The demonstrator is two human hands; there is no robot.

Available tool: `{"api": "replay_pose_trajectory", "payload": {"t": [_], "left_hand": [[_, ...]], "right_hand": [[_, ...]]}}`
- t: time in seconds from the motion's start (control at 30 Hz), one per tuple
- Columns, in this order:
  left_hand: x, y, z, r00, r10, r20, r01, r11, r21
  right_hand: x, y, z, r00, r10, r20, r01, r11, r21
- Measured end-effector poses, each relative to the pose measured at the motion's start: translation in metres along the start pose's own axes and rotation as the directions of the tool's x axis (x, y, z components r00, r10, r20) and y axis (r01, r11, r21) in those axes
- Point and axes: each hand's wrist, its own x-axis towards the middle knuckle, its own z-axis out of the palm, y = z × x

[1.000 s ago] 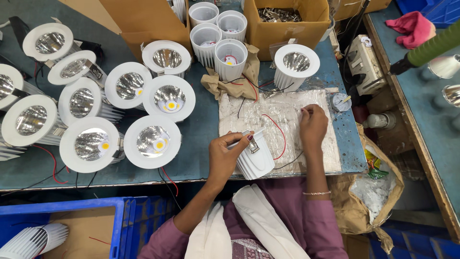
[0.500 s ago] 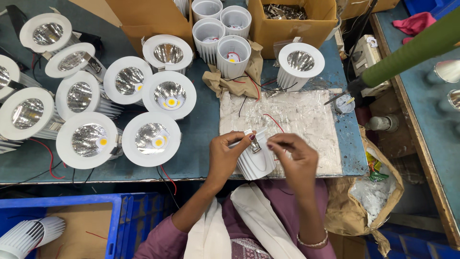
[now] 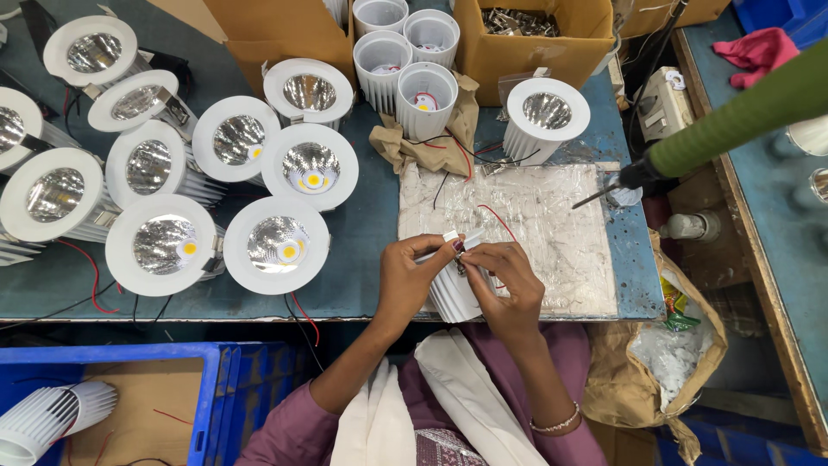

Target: The person assembles LED light fixtures by inserting LED modules into white housings, connecting wires, and securing components with a power screwdriver. They handle multiple units sequentially, placing finished items into a blue crate.

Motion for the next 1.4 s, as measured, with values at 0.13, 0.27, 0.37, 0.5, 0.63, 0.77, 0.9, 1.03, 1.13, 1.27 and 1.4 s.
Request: {"api": "replay_pose_trajectory", "payload": {"t": [0.13, 0.27, 0.37, 0.5, 0.63, 0.77, 0.9, 1.03, 1.13, 1.27, 1.4], "left_hand": [[0.0, -0.002, 0.0, 1.0, 0.015, 0.002, -0.015, 1.0, 0.016], [0.0, -0.004, 0.0, 1.0, 0.002, -0.003, -0.002, 1.0, 0.011], [0.0, -0.006, 0.0, 1.0, 0.02, 0.003, -0.02, 1.0, -0.011], [0.0, -0.007, 0.0, 1.0, 0.025, 0.0, -0.025, 1.0, 0.017], [0.0, -0.006, 0.0, 1.0, 0.017, 0.002, -0.017, 1.0, 0.003], [-0.001, -0.004, 0.0, 1.0, -0.018, -0.01, 0.018, 1.0, 0.016], [-0.001, -0.007, 0.0, 1.0, -0.017, -0.017, 0.017, 1.0, 0.024], [0.0, -0.01, -0.001, 1.0, 0.009, -0.022, -0.008, 1.0, 0.009], [0.0, -0.011, -0.001, 1.0, 0.023, -0.019, -0.023, 1.0, -0.005], [-0.001, -0.01, -0.003, 1.0, -0.009, -0.015, 0.009, 1.0, 0.025], [-0.002, -0.01, -0.003, 1.0, -0.019, -0.009, 0.019, 1.0, 0.019]], "right_hand": [[0.003, 0.001, 0.001, 0.998, -0.065, 0.009, 0.066, 0.996, -0.058], [0.005, 0.0, 0.002, 0.996, -0.083, 0.028, 0.086, 0.991, -0.101], [0.006, -0.002, 0.0, 0.993, -0.102, 0.054, 0.107, 0.99, -0.097], [0.011, -0.007, -0.007, 0.989, -0.088, 0.117, 0.1, 0.99, -0.1], [0.014, -0.008, -0.013, 0.978, -0.063, 0.198, 0.082, 0.993, -0.088], [0.01, 0.008, -0.029, 0.978, 0.042, 0.207, -0.038, 0.999, -0.022], [0.039, 0.067, -0.107, 0.918, -0.244, -0.313, 0.095, 0.901, -0.424], [0.103, 0.148, -0.213, 0.543, 0.404, -0.736, -0.753, 0.623, -0.214], [0.126, 0.191, -0.258, 0.813, 0.431, -0.392, -0.471, 0.882, -0.006], [0.132, 0.203, -0.274, 0.955, 0.292, -0.053, -0.238, 0.859, 0.453], [0.117, 0.179, -0.249, 0.982, 0.182, 0.049, -0.156, 0.639, 0.753]]}}
